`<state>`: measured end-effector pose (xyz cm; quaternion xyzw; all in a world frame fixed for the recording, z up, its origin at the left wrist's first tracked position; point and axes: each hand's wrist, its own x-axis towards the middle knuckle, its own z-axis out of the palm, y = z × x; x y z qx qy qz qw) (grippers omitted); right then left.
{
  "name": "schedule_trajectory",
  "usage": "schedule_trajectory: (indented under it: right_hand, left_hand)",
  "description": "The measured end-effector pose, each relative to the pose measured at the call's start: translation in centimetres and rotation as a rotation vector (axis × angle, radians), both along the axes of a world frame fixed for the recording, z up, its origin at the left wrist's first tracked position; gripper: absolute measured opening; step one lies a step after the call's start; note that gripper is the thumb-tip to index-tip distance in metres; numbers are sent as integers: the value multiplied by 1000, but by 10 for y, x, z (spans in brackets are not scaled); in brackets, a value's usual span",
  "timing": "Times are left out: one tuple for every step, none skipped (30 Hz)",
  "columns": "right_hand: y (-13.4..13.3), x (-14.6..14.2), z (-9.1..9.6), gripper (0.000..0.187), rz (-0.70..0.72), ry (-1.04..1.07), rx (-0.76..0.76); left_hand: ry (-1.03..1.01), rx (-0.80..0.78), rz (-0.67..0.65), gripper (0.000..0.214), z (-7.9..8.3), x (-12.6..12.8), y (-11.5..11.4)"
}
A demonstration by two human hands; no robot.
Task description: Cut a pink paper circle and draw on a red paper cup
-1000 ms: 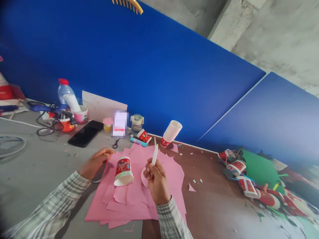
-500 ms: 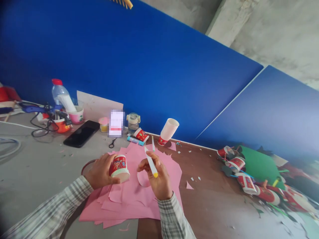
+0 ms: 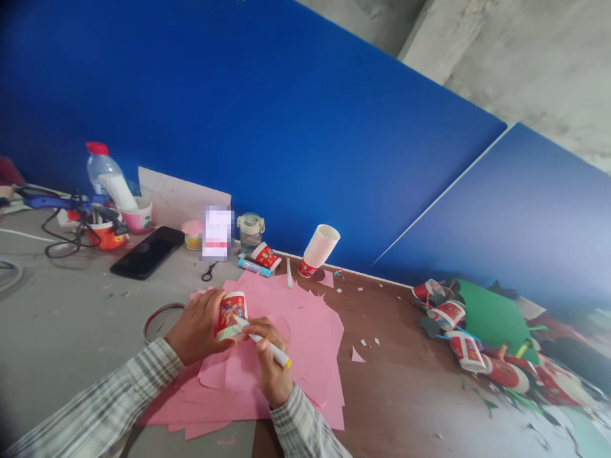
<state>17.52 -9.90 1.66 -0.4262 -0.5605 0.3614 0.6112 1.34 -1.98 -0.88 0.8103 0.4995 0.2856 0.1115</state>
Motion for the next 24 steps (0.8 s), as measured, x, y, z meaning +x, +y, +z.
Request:
schedule_trajectory:
  right_hand:
    - [-1,-1,-2,35,15,-75,37]
    - [-2,-1,-2,27,28,-130,74]
    - [-2,-1,-3,19,26,-168,97]
    - [-2,-2,-4,12,7,-182,97]
    - [-2,-2,-6,9,-21,-177,91]
    - [-1,-1,-8,9,-49,-159,86]
    - [0,-1,-11,9,-70,-136,83]
    - [0,-1,-14,9,-83,-113,83]
    - [1,-1,-17,9,-90,-95,85]
    - [1,-1,-19,9,-95,-86,90]
    - [2,-1,-21,9,-98,-84,98]
    - [2,-2,-23,9,-102,-85,105]
    - [1,-2,-24,8,-109,-86,109]
    - [1,-2,-25,7,-118,-85,110]
    - [1,-2,-26,7,-129,-82,109]
    - [0,-2,-27,7,-141,-77,108]
    - [0,-3,-28,7,-155,-75,108]
    - [0,-3,-29,7,-167,-78,110]
    - [0,-3,-30,8,-179,-86,115]
    - [0,-2,-31,8,-189,-99,123]
    - [0,-2,-31,8,-197,-117,130]
    - [0,-2,-32,8,-204,-138,135]
    - [0,-2,-32,9,-210,-161,141]
    - [0,-2,-32,9,-216,-181,145]
  left_hand:
    - [-5,-8,-12,91,0,0,1]
    - [-10,-17,-24,90,1,0,1]
    - [-16,-22,-37,91,2,0,1]
    - [-23,-20,-49,91,3,1,0]
    - [-33,-11,-56,90,4,1,-1]
    - [-43,5,-60,89,5,2,-2]
    - [-50,27,-59,88,6,3,-3]
    - [-54,51,-53,87,6,4,-5]
    - [-55,76,-43,86,7,5,-6]
    - [-51,99,-34,85,7,6,-7]
    - [-45,118,-25,85,7,7,-7]
    - [-38,133,-18,86,6,7,-8]
    - [-31,145,-11,87,6,8,-8]
    - [-26,153,-7,88,5,8,-8]
    - [-22,160,-4,89,4,7,-8]
    - [-18,166,-3,89,4,7,-8]
    - [-16,172,-2,89,3,7,-8]
    - [-13,176,0,89,3,7,-8]
    - [-10,181,0,88,3,7,-8]
    - [-7,185,1,88,3,8,-8]
    - [-4,188,1,88,3,8,-8]
    - [-1,189,3,88,3,8,-8]
    - [1,191,4,89,3,8,-8]
    - [3,192,5,89,3,9,-9]
